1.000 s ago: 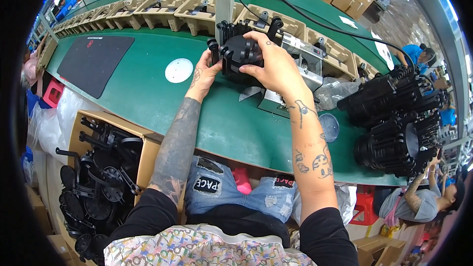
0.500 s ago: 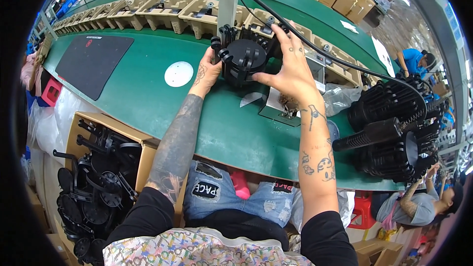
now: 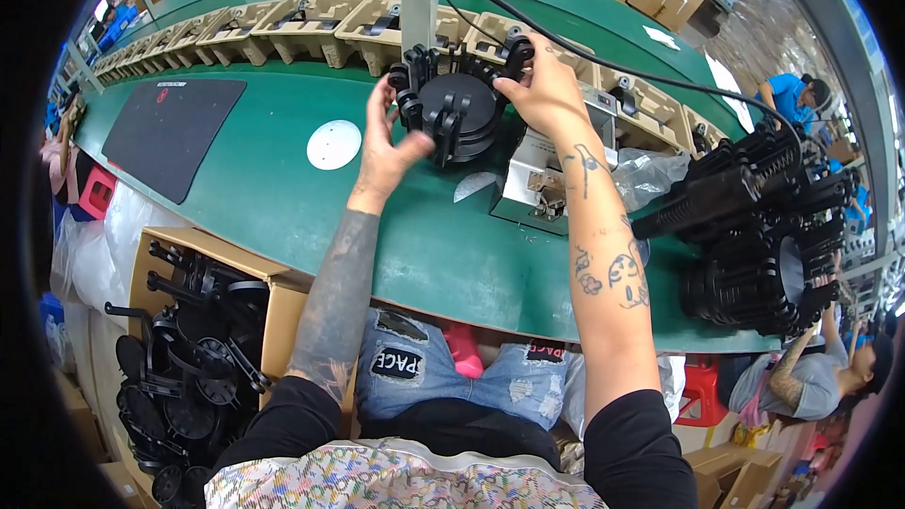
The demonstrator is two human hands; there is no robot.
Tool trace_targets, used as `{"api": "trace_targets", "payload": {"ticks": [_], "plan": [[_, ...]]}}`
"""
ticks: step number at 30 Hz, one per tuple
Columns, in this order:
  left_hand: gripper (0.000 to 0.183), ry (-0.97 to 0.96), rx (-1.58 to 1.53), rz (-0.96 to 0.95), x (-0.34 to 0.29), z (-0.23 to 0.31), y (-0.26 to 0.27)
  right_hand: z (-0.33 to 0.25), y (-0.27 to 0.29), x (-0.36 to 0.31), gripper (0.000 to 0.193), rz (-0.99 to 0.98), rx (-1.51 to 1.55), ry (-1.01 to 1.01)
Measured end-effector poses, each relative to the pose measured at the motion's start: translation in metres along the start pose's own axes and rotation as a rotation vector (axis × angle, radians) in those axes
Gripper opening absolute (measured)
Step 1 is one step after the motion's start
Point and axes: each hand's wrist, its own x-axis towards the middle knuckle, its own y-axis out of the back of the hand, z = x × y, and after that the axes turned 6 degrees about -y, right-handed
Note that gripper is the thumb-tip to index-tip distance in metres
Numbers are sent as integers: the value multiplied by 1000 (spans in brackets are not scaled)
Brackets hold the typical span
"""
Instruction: The person assembles plastic housings and metal plates for electronic devices by hand, securing them together with screws using an electric screwdriver.
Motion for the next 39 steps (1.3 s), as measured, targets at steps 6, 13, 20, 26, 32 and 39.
{"api": "trace_targets", "payload": {"ticks": [6, 13, 20, 26, 32, 39], "plan": [[151, -97, 582, -59, -10, 1, -17, -7, 6, -2, 58, -44, -41, 28], [142, -40, 528, -62, -6, -8, -11, -4, 6, -13, 51, -27, -64, 70], [117, 132, 177, -86, 1, -13, 7, -11, 6, -22, 52, -71, -70, -2], [118, 139, 188, -74, 5, -12, 6, -33, 3, -33, 50, 415, 177, 642], [118, 256, 50, -47, 2, -34, 19, -53, -20, -33, 34, 211, -212, 606], [121, 300, -118, -100, 9, -24, 15, -26, -5, -24, 32, 133, 21, 654]]}}
